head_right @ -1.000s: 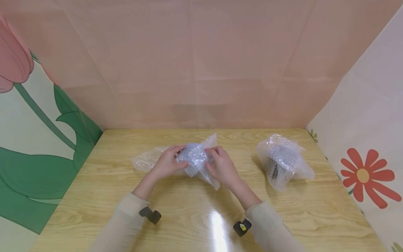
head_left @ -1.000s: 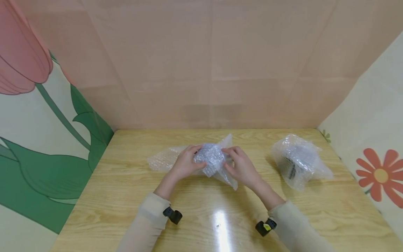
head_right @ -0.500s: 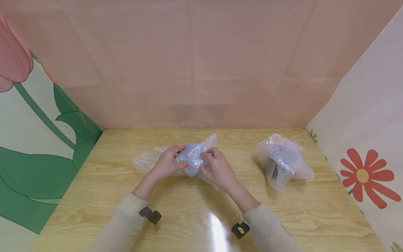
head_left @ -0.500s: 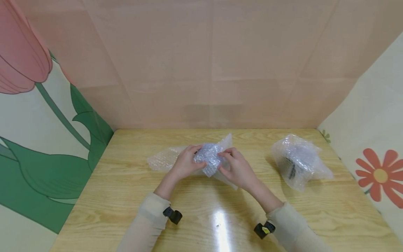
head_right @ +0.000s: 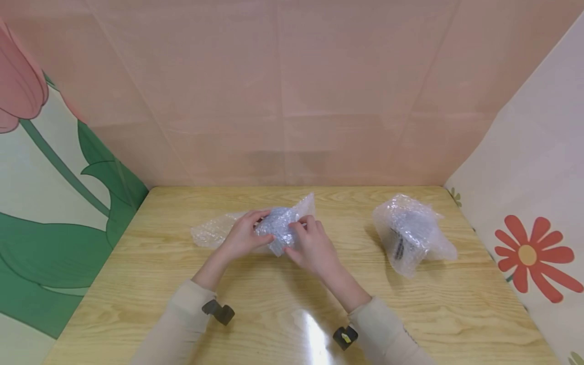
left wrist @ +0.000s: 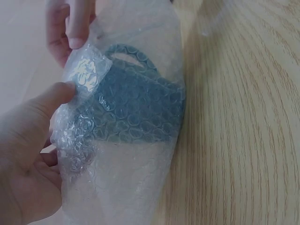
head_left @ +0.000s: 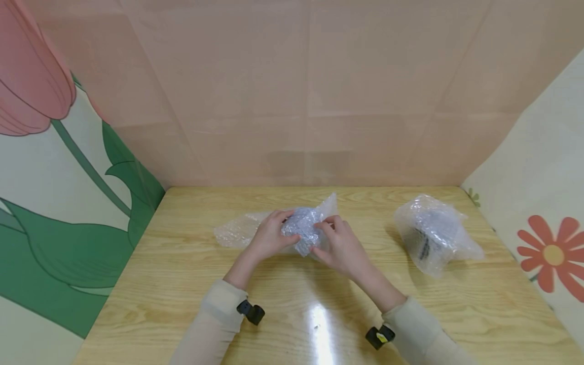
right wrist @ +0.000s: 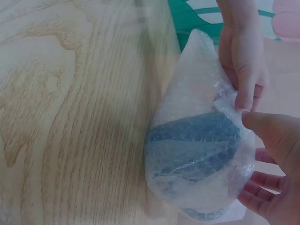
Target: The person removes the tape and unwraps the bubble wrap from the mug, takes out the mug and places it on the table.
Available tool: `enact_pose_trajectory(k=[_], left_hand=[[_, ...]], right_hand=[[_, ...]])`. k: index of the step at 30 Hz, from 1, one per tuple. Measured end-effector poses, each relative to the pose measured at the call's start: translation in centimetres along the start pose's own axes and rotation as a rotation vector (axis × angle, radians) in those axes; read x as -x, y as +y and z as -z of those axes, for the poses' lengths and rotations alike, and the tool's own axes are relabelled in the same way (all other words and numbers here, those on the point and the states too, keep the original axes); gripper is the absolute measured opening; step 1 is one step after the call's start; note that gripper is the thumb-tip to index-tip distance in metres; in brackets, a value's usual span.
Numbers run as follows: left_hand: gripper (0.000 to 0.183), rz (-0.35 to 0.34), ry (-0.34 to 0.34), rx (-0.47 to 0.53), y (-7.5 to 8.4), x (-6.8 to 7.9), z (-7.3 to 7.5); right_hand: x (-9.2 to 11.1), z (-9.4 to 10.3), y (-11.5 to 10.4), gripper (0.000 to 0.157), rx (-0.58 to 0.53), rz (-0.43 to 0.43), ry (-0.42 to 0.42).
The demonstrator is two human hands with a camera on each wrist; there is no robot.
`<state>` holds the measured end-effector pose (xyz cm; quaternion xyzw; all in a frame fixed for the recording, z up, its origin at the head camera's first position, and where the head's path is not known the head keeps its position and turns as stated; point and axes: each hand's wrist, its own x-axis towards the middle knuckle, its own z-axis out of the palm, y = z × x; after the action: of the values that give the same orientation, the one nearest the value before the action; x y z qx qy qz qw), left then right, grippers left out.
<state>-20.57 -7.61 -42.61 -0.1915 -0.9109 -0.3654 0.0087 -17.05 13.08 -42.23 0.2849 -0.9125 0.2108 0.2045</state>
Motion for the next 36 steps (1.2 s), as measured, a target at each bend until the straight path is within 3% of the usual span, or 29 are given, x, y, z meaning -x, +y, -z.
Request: enact_pose_trajectory(k=[11,23,36], left_hand=[[0.067,-0.012,0.006,-0.002,-0.05,-0.01,-0.1],[0.066,-0.007,0.01,0.008,0.01,0.01,-0.06],[0.066,-0.01,0.016,-0.003,-0.13,-0.01,-0.26]], right_hand=[[0.35,0.03,-0.52,0.049,0.082,0.011,0.004],[0.5,0.23,-0.69,0.028,0.058,0.029,0.114],[0.39,0.11,-0.58,0.02,0.015,0.029,0.201]])
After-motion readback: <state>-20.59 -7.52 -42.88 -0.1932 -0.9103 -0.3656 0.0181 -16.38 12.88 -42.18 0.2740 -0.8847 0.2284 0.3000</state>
